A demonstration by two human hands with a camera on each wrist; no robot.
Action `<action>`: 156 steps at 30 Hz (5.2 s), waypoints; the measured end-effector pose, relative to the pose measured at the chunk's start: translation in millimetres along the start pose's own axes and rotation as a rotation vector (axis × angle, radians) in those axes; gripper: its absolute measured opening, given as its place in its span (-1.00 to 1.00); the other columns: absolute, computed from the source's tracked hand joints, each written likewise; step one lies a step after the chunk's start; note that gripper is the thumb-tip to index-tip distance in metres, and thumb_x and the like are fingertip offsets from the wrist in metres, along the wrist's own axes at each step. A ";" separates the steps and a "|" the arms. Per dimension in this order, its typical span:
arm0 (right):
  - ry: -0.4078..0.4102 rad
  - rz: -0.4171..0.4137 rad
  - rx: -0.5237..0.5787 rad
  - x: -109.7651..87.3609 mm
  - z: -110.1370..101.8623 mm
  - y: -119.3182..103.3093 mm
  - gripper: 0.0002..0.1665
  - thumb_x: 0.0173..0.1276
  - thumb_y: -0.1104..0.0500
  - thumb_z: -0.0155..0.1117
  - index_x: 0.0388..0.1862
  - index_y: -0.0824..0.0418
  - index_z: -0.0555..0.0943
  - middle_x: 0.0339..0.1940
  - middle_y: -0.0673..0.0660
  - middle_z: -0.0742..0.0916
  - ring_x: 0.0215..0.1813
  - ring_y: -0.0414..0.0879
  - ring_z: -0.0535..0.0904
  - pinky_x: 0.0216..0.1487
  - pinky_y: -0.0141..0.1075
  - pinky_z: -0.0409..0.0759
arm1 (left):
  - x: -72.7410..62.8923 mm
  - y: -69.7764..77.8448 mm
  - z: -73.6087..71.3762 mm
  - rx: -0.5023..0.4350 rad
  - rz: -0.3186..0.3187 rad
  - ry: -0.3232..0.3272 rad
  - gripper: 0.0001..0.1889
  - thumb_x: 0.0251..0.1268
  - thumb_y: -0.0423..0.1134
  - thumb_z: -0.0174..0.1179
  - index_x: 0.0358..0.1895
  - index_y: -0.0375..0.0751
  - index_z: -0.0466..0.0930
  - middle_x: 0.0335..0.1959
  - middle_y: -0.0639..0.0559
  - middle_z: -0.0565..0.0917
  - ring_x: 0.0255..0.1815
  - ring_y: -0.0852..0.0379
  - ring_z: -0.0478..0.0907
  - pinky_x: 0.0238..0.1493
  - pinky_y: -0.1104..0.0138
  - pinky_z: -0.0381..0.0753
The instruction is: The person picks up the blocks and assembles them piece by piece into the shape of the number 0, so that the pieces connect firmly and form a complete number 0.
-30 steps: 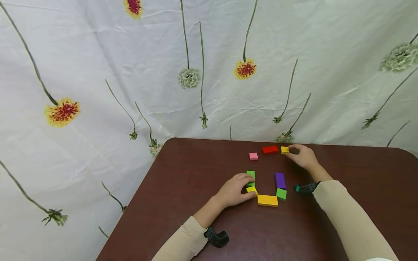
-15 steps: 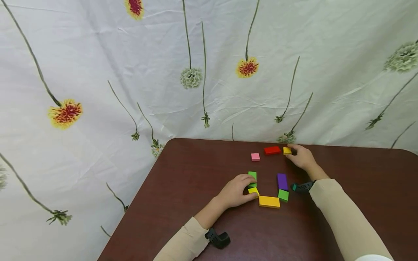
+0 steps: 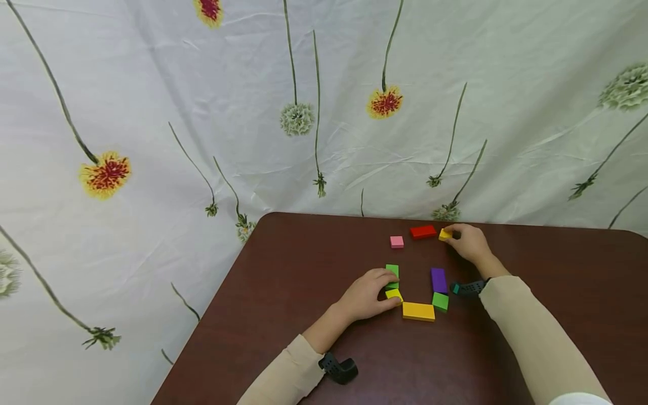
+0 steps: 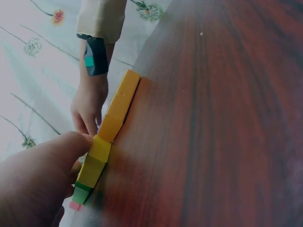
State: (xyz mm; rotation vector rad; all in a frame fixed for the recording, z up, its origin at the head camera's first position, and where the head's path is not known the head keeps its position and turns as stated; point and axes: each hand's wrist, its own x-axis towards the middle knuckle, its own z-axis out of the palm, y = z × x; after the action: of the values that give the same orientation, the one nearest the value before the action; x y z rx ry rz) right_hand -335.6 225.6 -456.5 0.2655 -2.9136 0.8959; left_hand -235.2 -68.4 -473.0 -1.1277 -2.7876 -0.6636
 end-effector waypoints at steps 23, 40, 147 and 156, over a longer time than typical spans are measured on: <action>-0.041 -0.106 0.204 -41.3 0.7 -9.8 -0.65 0.36 0.21 0.31 0.08 0.33 0.64 0.12 0.40 0.62 0.22 0.35 0.43 0.20 0.29 0.31 | 4.3 0.6 -3.1 0.019 -0.031 -0.013 -0.54 0.34 0.03 0.22 0.19 -0.13 0.56 0.18 0.02 0.55 0.27 0.09 0.40 0.30 0.31 0.35; -0.171 -0.149 0.177 -40.3 1.6 -12.3 -0.70 0.35 0.26 0.28 0.03 0.34 0.67 0.08 0.35 0.66 0.20 0.34 0.45 0.20 0.28 0.33 | 1.7 7.3 -1.2 0.001 -0.033 -0.020 -0.55 0.33 0.04 0.21 0.18 -0.13 0.56 0.17 0.02 0.55 0.25 0.10 0.41 0.29 0.33 0.35; 0.061 -0.204 0.304 -82.2 36.3 -10.5 -0.64 0.40 0.16 0.27 0.13 0.26 0.65 0.22 0.23 0.61 0.29 0.21 0.45 0.27 0.17 0.34 | 117.6 -38.1 -9.7 -0.022 -0.408 0.049 -0.63 0.30 -0.21 0.26 0.16 -0.19 0.61 0.10 -0.06 0.61 -0.03 0.04 0.51 0.13 0.27 0.50; 0.070 -0.205 0.299 -83.6 36.9 -8.5 -0.64 0.40 0.17 0.28 0.12 0.28 0.66 0.21 0.24 0.62 0.28 0.21 0.46 0.26 0.18 0.34 | 113.3 -37.8 -10.0 -0.103 -0.467 0.067 -0.66 0.23 -0.12 0.34 0.01 -0.23 0.69 -0.14 -0.02 0.66 -0.24 0.09 0.48 -0.16 0.34 0.54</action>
State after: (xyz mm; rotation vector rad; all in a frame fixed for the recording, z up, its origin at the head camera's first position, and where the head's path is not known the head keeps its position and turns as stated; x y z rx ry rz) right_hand -252.9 209.7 -493.0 0.5302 -2.6212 1.2715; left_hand -344.4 -23.1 -453.6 -0.4440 -3.0036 -0.8674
